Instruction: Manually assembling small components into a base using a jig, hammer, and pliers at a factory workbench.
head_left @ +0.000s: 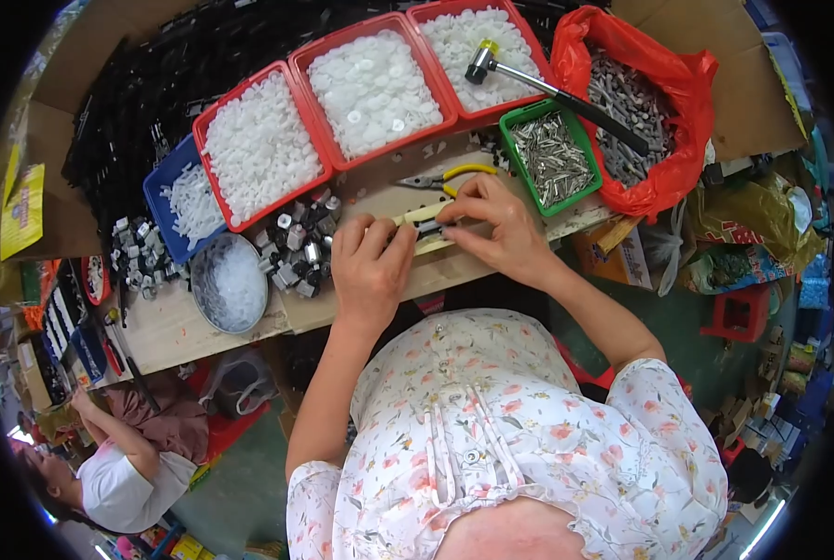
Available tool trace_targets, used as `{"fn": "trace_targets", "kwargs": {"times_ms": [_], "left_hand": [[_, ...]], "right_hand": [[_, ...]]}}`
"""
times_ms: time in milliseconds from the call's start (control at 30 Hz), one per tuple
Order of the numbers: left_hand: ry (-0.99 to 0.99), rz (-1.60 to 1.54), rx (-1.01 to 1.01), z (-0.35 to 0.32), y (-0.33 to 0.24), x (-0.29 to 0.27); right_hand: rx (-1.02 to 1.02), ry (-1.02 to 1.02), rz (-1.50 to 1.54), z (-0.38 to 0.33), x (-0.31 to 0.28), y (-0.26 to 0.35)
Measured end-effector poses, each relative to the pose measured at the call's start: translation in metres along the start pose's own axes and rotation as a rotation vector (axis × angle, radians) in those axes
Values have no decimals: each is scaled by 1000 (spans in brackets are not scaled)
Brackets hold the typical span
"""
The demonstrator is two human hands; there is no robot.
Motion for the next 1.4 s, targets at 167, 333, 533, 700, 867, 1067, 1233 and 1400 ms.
{"fn": "trace_targets", "kwargs": {"times_ms": [167, 333, 533, 700, 867, 1067, 1233, 1400], "left_hand": [[-6, 24, -7, -1, -3, -1], [2, 26, -26, 1, -2, 0], [-7, 23, -56, 0, 1, -2], [9, -60, -106, -1, 4, -2], [-29, -71, -177, -8, 17, -21], [-95, -105, -241, -9, 43, -37], [-114, -169, -303, 3, 57, -47], [-108, -1052, -878, -10, 90, -2]], "right_hand": [[-92, 14, -35, -3, -2, 5], [-157, 75, -90, 19, -17, 28], [-493, -58, -529, 144, -77, 51], [-406, -263, -937, 268, -116, 1], [-493, -75, -717, 301, -111, 1], [-372, -84, -1080, 315, -108, 4], [-758, -145, -1241, 241, -78, 86], [-1006, -34, -1057, 113, 3, 148]]}}
Point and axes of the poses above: each hand's wrist, its own z-axis towards the middle knuckle, its own x-axis out of the palm, y = z × x, the point moved 10 cm from there along z, towards the middle knuckle, and after that the axes turned 15 degrees about z, right-handed, at the moved point
